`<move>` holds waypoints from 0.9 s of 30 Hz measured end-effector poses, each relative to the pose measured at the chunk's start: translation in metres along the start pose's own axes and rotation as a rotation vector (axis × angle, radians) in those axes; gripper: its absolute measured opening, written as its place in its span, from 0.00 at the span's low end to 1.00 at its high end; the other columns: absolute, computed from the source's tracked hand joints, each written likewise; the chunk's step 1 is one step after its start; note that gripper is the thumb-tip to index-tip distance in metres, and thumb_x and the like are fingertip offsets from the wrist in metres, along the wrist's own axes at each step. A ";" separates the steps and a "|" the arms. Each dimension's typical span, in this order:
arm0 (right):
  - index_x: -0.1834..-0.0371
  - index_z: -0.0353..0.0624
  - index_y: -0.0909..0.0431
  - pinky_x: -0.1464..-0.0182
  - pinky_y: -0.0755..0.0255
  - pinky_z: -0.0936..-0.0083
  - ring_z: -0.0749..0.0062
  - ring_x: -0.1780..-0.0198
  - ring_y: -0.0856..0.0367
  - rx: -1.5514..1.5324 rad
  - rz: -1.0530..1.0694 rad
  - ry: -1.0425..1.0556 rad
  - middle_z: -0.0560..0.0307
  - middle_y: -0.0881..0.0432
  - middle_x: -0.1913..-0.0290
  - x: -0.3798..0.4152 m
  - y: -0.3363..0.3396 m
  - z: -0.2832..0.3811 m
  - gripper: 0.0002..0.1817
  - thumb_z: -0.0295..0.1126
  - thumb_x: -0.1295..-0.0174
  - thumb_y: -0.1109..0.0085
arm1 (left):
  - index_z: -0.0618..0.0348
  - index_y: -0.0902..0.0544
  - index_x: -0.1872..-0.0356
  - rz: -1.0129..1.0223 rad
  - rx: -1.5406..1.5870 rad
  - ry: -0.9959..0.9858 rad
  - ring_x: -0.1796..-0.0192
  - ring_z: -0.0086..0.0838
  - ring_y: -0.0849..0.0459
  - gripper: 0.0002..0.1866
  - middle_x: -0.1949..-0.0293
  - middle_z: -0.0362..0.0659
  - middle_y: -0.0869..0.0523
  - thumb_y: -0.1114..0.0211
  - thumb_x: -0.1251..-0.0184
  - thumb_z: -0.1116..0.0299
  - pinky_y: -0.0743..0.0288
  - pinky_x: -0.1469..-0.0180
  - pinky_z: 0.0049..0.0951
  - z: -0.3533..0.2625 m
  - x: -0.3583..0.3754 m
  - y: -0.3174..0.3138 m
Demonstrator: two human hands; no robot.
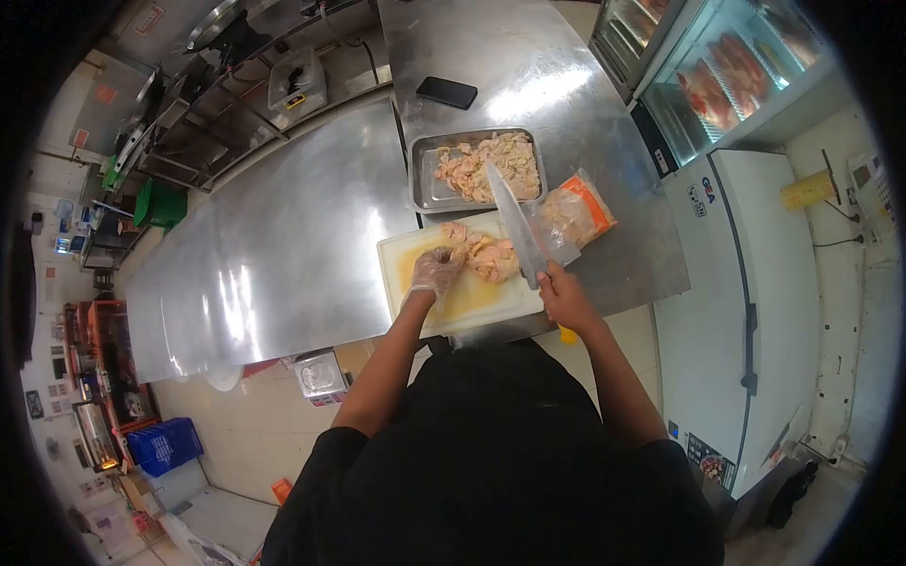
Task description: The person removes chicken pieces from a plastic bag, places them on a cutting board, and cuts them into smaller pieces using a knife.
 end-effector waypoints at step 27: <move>0.57 0.35 0.34 0.62 0.27 0.43 0.35 0.68 0.19 0.779 0.246 0.076 0.33 0.19 0.73 -0.017 -0.126 -0.019 0.12 0.35 0.28 0.59 | 0.53 0.14 0.67 -0.159 -0.185 0.378 0.62 0.43 0.14 0.13 0.65 0.51 0.12 0.33 0.44 0.55 0.21 0.60 0.39 0.074 0.074 0.057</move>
Point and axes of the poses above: each hand's wrist, its own x-axis away from the middle knuckle, its own y-axis out of the back of the hand, z = x × y, the point moved 9 cm from there along -x, towards the middle knuckle
